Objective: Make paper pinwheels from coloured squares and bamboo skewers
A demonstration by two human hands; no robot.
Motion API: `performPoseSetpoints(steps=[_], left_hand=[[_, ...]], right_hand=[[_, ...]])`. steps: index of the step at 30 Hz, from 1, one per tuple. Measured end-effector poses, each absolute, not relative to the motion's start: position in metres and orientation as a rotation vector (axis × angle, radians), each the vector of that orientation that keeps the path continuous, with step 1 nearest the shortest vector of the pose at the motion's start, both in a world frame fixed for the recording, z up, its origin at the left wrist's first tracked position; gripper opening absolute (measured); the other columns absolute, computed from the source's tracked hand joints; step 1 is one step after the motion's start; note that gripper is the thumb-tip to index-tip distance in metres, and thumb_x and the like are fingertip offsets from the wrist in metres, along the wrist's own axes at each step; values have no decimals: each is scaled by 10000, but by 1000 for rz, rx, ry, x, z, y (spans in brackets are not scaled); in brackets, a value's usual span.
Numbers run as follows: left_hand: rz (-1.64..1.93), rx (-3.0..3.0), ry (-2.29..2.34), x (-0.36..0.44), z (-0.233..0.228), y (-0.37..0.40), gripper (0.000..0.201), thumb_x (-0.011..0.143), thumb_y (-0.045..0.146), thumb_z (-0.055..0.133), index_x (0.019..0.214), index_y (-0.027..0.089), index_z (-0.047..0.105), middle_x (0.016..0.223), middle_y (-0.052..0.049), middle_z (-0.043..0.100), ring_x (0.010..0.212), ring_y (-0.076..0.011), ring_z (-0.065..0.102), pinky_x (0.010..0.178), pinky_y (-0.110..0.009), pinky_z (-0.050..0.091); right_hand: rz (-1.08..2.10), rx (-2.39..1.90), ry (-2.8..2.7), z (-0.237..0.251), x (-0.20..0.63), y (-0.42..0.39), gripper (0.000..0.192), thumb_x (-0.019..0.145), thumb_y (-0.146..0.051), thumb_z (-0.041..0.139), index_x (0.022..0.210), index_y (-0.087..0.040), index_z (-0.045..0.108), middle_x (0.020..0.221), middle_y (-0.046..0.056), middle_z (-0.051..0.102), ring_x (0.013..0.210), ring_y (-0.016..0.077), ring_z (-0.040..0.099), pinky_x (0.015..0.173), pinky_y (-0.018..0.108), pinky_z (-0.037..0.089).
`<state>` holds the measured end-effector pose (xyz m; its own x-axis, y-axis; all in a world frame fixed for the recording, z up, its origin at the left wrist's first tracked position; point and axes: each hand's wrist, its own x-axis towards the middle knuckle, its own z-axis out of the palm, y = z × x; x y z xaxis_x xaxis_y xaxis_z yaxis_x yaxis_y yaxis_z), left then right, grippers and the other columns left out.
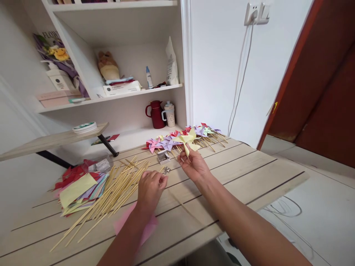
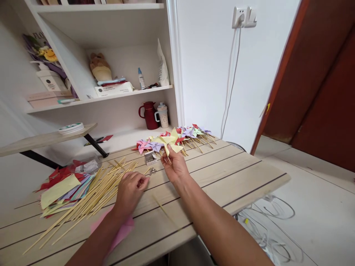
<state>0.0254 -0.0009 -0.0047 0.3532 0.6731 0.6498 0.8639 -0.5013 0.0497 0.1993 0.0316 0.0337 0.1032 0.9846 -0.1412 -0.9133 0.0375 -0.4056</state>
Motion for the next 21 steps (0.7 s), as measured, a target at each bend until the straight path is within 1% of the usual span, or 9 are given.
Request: performPoseSetpoints(steps=[4, 7, 9, 12, 17, 21], left_hand=[[-960, -2292, -1305, 30, -4, -1, 276, 939, 260, 545, 671, 215, 586, 658, 5, 656, 693, -170, 586, 813, -327, 423], [-947, -2302, -1261, 33, -3, -3, 259, 956, 242, 515, 715, 205, 605, 703, -12, 674, 725, -177, 602, 829, -337, 427], [-988, -2287, -1244, 33, -1, -4, 220, 958, 236, 516, 769, 201, 624, 746, -20, 692, 764, -186, 617, 847, -348, 424], [-1148, -2229, -1144, 27, 2, -4, 127, 939, 212, 556, 846, 199, 641, 785, -20, 716, 778, -185, 643, 870, -359, 419], [-1336, -2115, -1104, 13, 7, -6, 111, 933, 203, 563, 858, 210, 644, 758, -16, 716, 742, -183, 657, 865, -365, 428], [-1381, -2080, -1112, 7, 9, -7, 104, 932, 203, 569, 852, 208, 637, 748, -17, 710, 731, -189, 650, 849, -364, 432]], right_hand=[[1499, -507, -191, 25, 181, 29, 220, 673, -175, 848, 771, -199, 653, 639, -54, 691, 532, 80, 581, 553, 214, 494], [1489, -526, -191, 22, 175, 28, 255, 640, -170, 868, 760, -204, 646, 656, -54, 705, 540, 85, 589, 551, 214, 489], [1472, -521, -187, 23, 178, 29, 236, 659, -170, 855, 759, -209, 645, 655, -65, 700, 539, 80, 586, 567, 213, 499], [1469, -517, -184, 28, 185, 30, 184, 704, -176, 829, 753, -208, 654, 652, -61, 700, 538, 76, 582, 592, 216, 519], [1466, -473, -196, 32, 192, 29, 110, 765, -181, 786, 776, -208, 679, 649, -58, 698, 524, 68, 571, 605, 219, 539], [1467, -462, -190, 31, 193, 29, 85, 792, -168, 765, 790, -194, 684, 637, -54, 687, 517, 60, 575, 591, 208, 540]])
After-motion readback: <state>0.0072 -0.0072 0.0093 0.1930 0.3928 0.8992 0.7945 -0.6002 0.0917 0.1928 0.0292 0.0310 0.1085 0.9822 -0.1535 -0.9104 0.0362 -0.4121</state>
